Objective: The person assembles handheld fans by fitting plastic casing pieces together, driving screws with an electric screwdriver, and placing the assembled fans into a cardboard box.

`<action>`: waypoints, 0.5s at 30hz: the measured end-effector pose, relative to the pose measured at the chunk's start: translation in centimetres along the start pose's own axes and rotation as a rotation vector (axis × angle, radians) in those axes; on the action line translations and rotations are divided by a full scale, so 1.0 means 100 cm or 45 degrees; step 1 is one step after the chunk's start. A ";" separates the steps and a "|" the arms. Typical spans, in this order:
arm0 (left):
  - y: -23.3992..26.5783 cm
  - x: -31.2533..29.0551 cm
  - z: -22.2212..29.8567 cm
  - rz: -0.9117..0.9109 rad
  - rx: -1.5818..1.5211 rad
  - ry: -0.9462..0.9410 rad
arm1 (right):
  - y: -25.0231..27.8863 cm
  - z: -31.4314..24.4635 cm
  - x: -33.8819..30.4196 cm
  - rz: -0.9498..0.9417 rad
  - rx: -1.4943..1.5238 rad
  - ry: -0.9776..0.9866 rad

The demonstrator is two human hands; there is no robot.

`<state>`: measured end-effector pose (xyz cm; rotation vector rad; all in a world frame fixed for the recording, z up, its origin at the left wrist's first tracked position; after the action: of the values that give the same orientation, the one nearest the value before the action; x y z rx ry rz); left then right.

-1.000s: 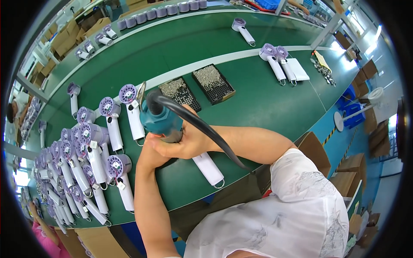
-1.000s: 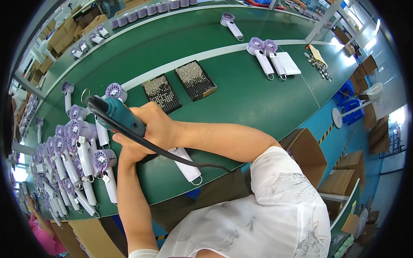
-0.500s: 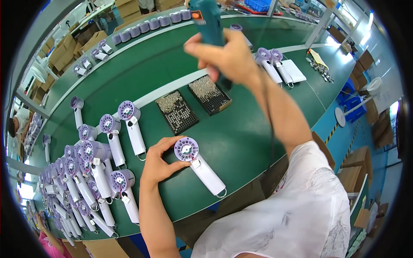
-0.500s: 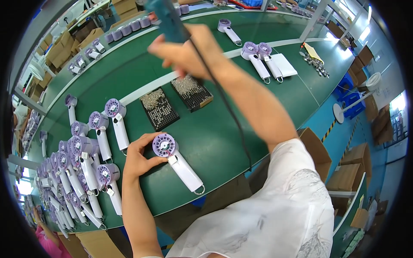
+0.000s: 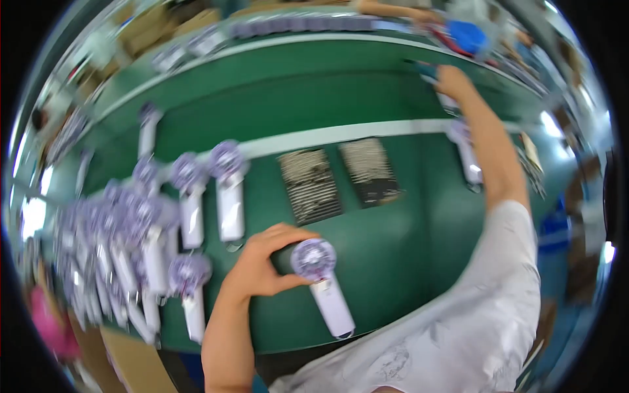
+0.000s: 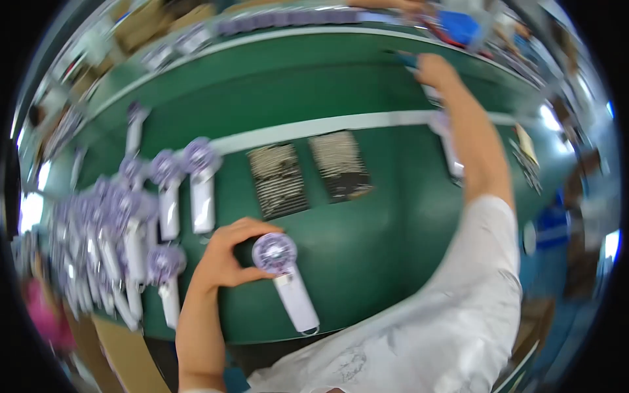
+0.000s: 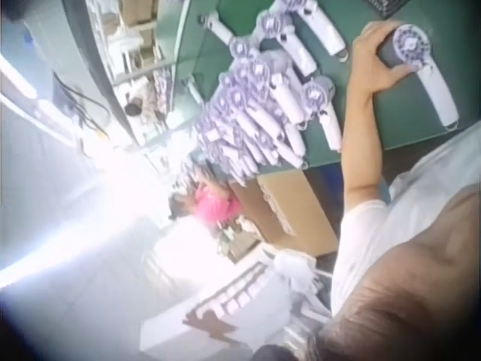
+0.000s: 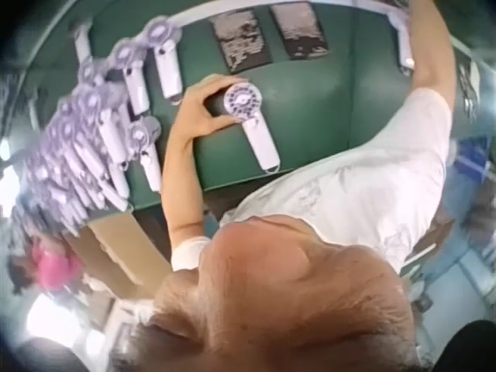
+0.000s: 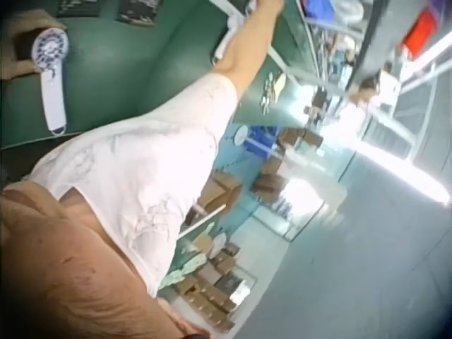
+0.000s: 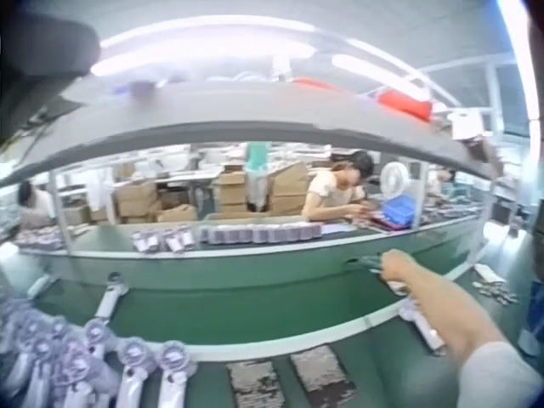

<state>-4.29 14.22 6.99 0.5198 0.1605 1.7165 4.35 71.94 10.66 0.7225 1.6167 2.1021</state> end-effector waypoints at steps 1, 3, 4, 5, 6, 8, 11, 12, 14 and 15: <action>-0.005 0.011 0.002 -0.018 -0.050 -0.073 | -0.007 0.038 -0.005 -0.018 -0.078 -0.007; -0.006 0.017 0.004 -0.015 -0.106 -0.059 | -0.010 0.066 -0.006 -0.104 -0.206 -0.092; -0.003 0.015 0.002 0.003 -0.110 -0.061 | -0.014 0.072 -0.002 -0.106 -0.197 -0.107; -0.001 0.010 0.000 0.011 -0.116 -0.061 | -0.020 0.062 0.003 -0.156 -0.166 -0.143; 0.002 0.004 -0.002 0.034 -0.113 -0.045 | -0.027 0.053 0.010 -0.212 -0.092 -0.213; 0.006 -0.004 -0.004 0.057 -0.114 -0.021 | -0.038 0.035 0.015 -0.312 -0.006 -0.312; 0.003 -0.001 0.000 0.071 -0.164 -0.100 | -0.058 0.077 0.027 -0.235 -0.193 -0.132; 0.003 -0.003 -0.001 0.079 -0.180 -0.095 | -0.061 0.070 0.027 -0.232 -0.152 -0.164; 0.001 -0.006 -0.001 0.071 -0.180 -0.102 | -0.057 0.063 0.021 -0.252 -0.126 -0.227; 0.001 -0.005 -0.001 0.087 -0.167 -0.108 | -0.051 0.062 0.014 -0.276 -0.145 -0.268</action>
<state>-4.34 13.70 6.83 0.5049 -0.0305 1.7543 6.99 78.84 7.20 0.6733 1.3850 1.8793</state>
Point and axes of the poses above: each hand's wrist, its own x-axis towards the middle knuckle, its own y-axis out of the back of the hand, z = x × y, the point moved 9 cm from there along x, towards the middle knuckle, and after that the axes turned 2 degrees about -z, right-handed, at the moved point
